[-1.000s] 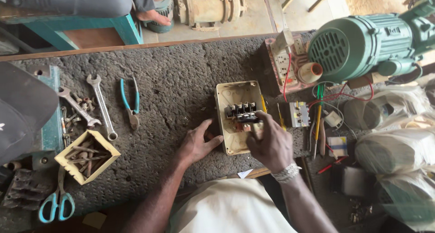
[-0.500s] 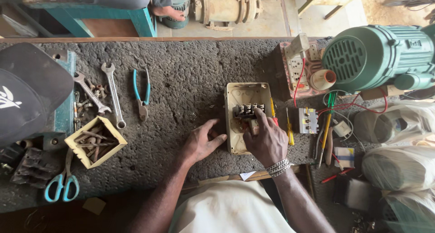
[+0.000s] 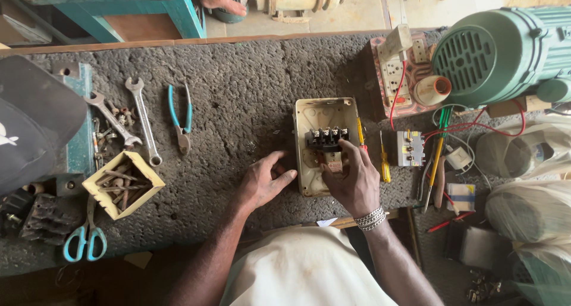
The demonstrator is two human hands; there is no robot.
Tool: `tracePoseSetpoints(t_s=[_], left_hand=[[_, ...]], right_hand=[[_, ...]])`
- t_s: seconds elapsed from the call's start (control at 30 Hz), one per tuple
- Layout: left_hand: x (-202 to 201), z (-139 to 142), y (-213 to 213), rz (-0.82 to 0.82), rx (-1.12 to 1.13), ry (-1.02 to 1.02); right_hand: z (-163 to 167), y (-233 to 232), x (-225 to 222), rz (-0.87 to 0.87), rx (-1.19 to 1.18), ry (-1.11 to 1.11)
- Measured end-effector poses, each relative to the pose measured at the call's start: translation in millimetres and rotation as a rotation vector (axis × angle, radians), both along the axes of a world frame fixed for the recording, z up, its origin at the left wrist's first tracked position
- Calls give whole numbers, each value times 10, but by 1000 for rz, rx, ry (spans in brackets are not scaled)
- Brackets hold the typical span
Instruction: The person uses a screwdriver to tighten screws on an electrical component inside a plastic enclosure. They adjust the component's position and continue tightening multiple screws while another person sits nearby.
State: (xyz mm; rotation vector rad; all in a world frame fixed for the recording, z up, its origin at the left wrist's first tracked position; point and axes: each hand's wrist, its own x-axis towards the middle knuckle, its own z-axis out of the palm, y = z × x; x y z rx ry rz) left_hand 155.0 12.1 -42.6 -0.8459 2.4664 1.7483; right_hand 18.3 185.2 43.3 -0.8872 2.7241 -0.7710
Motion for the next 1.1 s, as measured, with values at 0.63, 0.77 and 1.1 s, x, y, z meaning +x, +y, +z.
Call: tracePoseSetpoints(t_s=[0.63,0.77,1.1], left_hand=[[234,-103,144,317,8,389],[543,-6,129,581,-227,358],[544,38,-745,773,-768,-147]], right_hand=[[-188,292,92,97,-422,197],[-235,359,56,119,-259,296],[-183,-167,265,522,-358,262]])
